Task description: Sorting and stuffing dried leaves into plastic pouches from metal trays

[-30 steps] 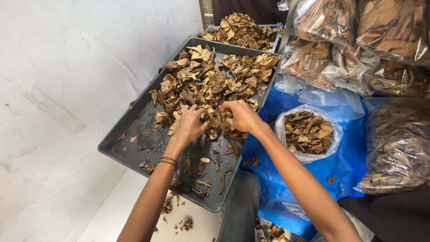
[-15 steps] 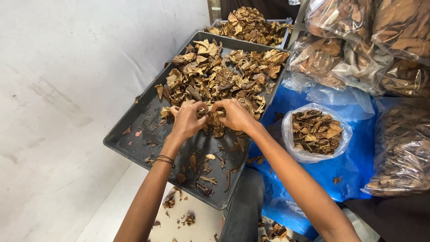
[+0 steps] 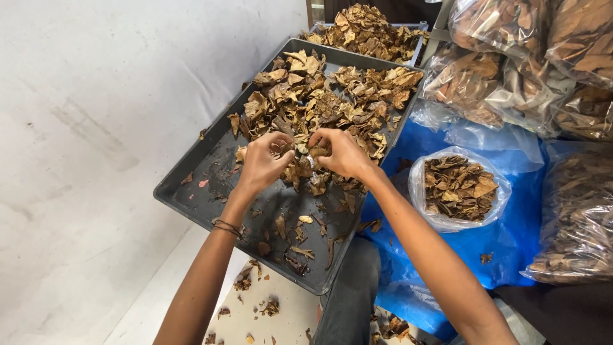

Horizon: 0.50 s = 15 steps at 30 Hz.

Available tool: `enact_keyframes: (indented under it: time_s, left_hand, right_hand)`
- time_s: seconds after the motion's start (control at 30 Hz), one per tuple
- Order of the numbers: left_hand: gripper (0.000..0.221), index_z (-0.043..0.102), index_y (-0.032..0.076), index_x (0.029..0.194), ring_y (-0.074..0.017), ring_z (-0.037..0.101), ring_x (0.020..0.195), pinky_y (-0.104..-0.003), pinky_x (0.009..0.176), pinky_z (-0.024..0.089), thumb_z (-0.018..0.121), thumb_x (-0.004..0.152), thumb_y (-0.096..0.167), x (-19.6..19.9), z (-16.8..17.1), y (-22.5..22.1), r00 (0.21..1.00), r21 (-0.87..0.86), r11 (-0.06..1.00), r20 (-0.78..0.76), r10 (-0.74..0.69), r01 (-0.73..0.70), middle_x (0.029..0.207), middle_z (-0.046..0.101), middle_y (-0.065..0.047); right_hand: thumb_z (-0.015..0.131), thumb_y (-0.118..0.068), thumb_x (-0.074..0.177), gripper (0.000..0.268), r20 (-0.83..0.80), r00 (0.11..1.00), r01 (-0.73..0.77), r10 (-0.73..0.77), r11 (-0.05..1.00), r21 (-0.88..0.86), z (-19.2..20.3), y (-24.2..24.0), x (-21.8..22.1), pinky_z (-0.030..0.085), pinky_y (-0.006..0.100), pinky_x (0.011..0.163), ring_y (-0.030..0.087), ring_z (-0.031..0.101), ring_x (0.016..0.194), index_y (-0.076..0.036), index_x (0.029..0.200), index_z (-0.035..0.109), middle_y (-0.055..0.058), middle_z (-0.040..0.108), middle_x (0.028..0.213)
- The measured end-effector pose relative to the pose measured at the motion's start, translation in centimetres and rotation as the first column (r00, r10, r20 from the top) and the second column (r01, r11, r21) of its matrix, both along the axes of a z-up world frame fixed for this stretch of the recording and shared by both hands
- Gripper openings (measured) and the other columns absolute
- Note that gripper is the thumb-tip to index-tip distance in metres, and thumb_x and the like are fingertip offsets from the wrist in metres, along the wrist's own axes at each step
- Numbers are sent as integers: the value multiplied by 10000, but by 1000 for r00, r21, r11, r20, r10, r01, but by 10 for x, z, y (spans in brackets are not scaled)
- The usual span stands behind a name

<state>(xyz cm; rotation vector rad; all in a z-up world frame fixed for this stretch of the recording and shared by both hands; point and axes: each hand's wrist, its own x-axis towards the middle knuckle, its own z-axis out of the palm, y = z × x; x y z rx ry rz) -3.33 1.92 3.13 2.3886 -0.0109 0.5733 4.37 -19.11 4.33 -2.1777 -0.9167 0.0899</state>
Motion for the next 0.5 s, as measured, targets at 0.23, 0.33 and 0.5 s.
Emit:
enact_keyframes:
  time_s: [0.23,0.33,0.5]
  left_hand:
    - [290,769,166,1122,-330,762,885,-477,830,567,784,833,178,-2,-1,5,998,-159,986,45,-45,52,964,758,-162]
    - [287,764,120,1147,-367,761,905,-512,838,572,767,861,151,-9,5,6,998,-190,980,42,-55,62,975,751,-197]
    - [280,776,135,1108,-364,766,889,-514,819,578,797,833,177,-21,11,9,1000,-144,989,20,-19,22,965,761,-179]
  right_hand:
    - [774,48,854,502,-61,998,-33,33,999,2,27,3,-19,499,553,1028,340,714,1049,-111,1321,681,171,772,1048]
    - [798,52,826,507,-24,992,-121,120,991,-49,15,11,-14,483,583,1055,379,692,1111,-56,1308,684,198,762,1080]
    - [829,21,809,431,-17,980,-197,196,976,-91,-26,26,10,505,615,1022,464,675,1133,18,1227,725,266,757,1090]
